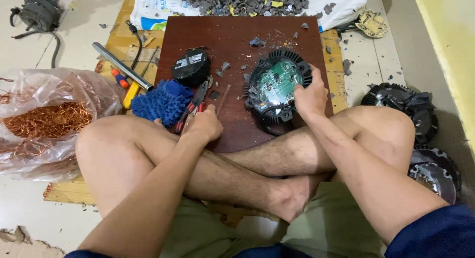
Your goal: The person sits cross-legged on the floor and uses a screwdriver to pry and remove components from a circular electronic device with a green circuit board. The person works on the device placed on a wooden board, surrounded by tools and debris.
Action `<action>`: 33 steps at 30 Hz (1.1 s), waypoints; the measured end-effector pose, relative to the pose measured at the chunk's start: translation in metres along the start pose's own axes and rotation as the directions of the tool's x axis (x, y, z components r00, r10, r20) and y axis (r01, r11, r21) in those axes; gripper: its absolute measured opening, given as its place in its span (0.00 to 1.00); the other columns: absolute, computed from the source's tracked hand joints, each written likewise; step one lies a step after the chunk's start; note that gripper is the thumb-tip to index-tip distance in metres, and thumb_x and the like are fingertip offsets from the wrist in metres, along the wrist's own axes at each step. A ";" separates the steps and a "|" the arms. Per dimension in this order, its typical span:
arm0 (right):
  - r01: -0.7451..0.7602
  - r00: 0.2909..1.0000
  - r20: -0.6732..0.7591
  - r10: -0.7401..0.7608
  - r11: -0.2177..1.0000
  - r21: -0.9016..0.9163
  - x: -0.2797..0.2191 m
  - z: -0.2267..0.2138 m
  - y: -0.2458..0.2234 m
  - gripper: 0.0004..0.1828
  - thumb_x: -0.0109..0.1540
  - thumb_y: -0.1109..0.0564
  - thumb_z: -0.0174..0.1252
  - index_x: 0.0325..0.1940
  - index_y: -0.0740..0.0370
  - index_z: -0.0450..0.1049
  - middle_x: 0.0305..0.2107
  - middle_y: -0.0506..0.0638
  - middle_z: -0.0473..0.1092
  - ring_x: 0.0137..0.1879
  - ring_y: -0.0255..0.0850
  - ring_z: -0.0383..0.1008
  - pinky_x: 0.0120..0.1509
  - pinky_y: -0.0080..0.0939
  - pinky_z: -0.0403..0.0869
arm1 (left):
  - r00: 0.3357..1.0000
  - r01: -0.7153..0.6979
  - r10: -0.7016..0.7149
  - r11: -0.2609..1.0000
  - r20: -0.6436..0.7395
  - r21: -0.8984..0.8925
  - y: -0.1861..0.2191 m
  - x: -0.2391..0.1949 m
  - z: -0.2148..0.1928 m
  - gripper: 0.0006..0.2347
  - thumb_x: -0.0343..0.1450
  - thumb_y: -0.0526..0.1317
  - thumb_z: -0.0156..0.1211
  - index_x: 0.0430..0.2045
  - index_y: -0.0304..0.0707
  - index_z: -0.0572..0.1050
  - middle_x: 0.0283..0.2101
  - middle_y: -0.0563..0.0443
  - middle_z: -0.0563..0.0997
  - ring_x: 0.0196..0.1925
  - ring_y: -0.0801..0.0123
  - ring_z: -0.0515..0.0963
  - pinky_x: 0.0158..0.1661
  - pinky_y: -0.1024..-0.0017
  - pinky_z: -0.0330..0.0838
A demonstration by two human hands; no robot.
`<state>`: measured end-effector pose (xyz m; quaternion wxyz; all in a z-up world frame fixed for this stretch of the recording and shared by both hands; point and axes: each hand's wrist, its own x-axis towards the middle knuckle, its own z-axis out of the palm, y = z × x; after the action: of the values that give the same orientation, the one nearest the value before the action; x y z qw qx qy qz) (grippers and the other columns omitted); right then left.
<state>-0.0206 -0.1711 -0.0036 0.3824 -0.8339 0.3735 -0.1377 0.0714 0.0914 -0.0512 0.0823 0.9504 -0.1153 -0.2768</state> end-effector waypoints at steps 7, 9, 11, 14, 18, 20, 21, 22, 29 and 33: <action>0.013 1.000 -0.008 -0.013 1.000 -0.005 0.007 0.003 0.007 0.33 0.64 0.54 0.55 0.74 0.37 0.62 0.51 0.60 0.77 0.59 0.65 0.77 0.64 0.67 0.73 | 0.973 0.205 -0.210 0.977 -0.094 -0.059 0.002 0.004 -0.020 0.25 0.78 0.46 0.43 0.71 0.36 0.60 0.69 0.35 0.63 0.70 0.39 0.63 0.52 0.27 0.72; 0.007 1.000 0.011 -0.006 0.999 -0.050 0.012 0.006 0.013 0.33 0.64 0.53 0.55 0.74 0.34 0.62 0.51 0.60 0.77 0.60 0.65 0.76 0.66 0.67 0.72 | 0.956 0.287 -0.289 0.957 -0.052 -0.037 0.000 0.004 -0.018 0.25 0.82 0.44 0.31 0.74 0.29 0.54 0.69 0.35 0.59 0.70 0.39 0.60 0.53 0.27 0.69; 0.007 1.000 -0.022 -0.008 0.999 -0.033 0.013 0.009 0.015 0.33 0.63 0.54 0.55 0.74 0.37 0.63 0.51 0.61 0.77 0.60 0.66 0.77 0.66 0.68 0.72 | 0.947 0.309 -0.312 0.950 -0.075 -0.051 -0.004 0.018 -0.016 0.24 0.82 0.43 0.26 0.73 0.31 0.57 0.69 0.37 0.62 0.70 0.41 0.62 0.55 0.33 0.69; 0.015 0.999 -0.040 -0.016 1.000 -0.009 0.015 0.009 0.016 0.33 0.63 0.54 0.55 0.74 0.39 0.64 0.51 0.62 0.77 0.60 0.67 0.77 0.66 0.68 0.72 | 0.942 0.319 -0.320 0.947 -0.102 -0.029 -0.015 0.025 -0.025 0.25 0.81 0.48 0.29 0.70 0.33 0.62 0.68 0.39 0.68 0.69 0.43 0.66 0.56 0.37 0.69; 0.004 1.000 -0.015 -0.005 1.000 -0.028 0.016 0.010 0.018 0.33 0.64 0.53 0.55 0.74 0.37 0.63 0.52 0.63 0.76 0.61 0.68 0.76 0.68 0.68 0.71 | 0.954 0.288 -0.286 0.958 -0.087 0.007 0.007 -0.021 -0.058 0.26 0.79 0.47 0.29 0.71 0.32 0.60 0.72 0.37 0.67 0.74 0.44 0.63 0.67 0.41 0.56; 0.002 1.000 -0.019 -0.002 1.000 -0.014 0.016 0.009 0.019 0.33 0.64 0.53 0.55 0.74 0.37 0.63 0.52 0.63 0.76 0.60 0.67 0.76 0.67 0.68 0.71 | 0.960 0.257 -0.246 0.963 -0.137 0.075 0.004 -0.014 -0.053 0.26 0.78 0.49 0.30 0.69 0.35 0.63 0.70 0.41 0.70 0.75 0.47 0.62 0.67 0.46 0.54; 0.002 1.000 -0.012 -0.002 1.000 -0.005 0.016 0.009 0.019 0.33 0.64 0.53 0.55 0.74 0.37 0.63 0.52 0.63 0.76 0.60 0.67 0.76 0.67 0.68 0.72 | 0.961 0.236 -0.210 0.961 -0.178 0.141 0.001 -0.012 -0.050 0.27 0.77 0.51 0.32 0.67 0.38 0.67 0.69 0.46 0.74 0.76 0.51 0.60 0.66 0.50 0.53; 0.002 1.000 -0.011 -0.002 1.000 -0.004 0.016 0.008 0.020 0.33 0.64 0.53 0.55 0.74 0.37 0.63 0.52 0.63 0.76 0.60 0.67 0.76 0.67 0.68 0.72 | 0.961 0.238 -0.211 0.961 -0.179 0.141 0.004 -0.004 -0.044 0.27 0.77 0.51 0.32 0.67 0.38 0.67 0.69 0.46 0.74 0.76 0.51 0.60 0.66 0.50 0.53; -0.006 1.000 0.010 0.006 1.000 -0.001 0.022 0.011 0.027 0.33 0.64 0.53 0.54 0.75 0.38 0.62 0.53 0.63 0.76 0.60 0.67 0.76 0.66 0.68 0.72 | 0.922 -0.135 0.239 0.936 -0.305 0.325 0.031 0.025 -0.007 0.15 0.75 0.39 0.46 0.57 0.45 0.69 0.50 0.44 0.80 0.51 0.42 0.83 0.40 0.42 0.77; -0.007 1.000 0.011 0.007 0.999 0.036 0.016 0.008 0.018 0.33 0.65 0.54 0.54 0.75 0.42 0.62 0.53 0.65 0.76 0.60 0.67 0.76 0.66 0.68 0.72 | 0.941 -0.113 0.237 0.893 -0.240 0.435 0.064 0.023 -0.011 0.15 0.77 0.39 0.43 0.57 0.43 0.73 0.50 0.41 0.78 0.50 0.42 0.79 0.33 0.44 0.71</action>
<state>-0.0148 -0.1862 -0.0226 0.3998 -0.8262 0.3719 -0.1387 0.0852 0.0254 -0.0391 -0.0810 0.9615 -0.2443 -0.0966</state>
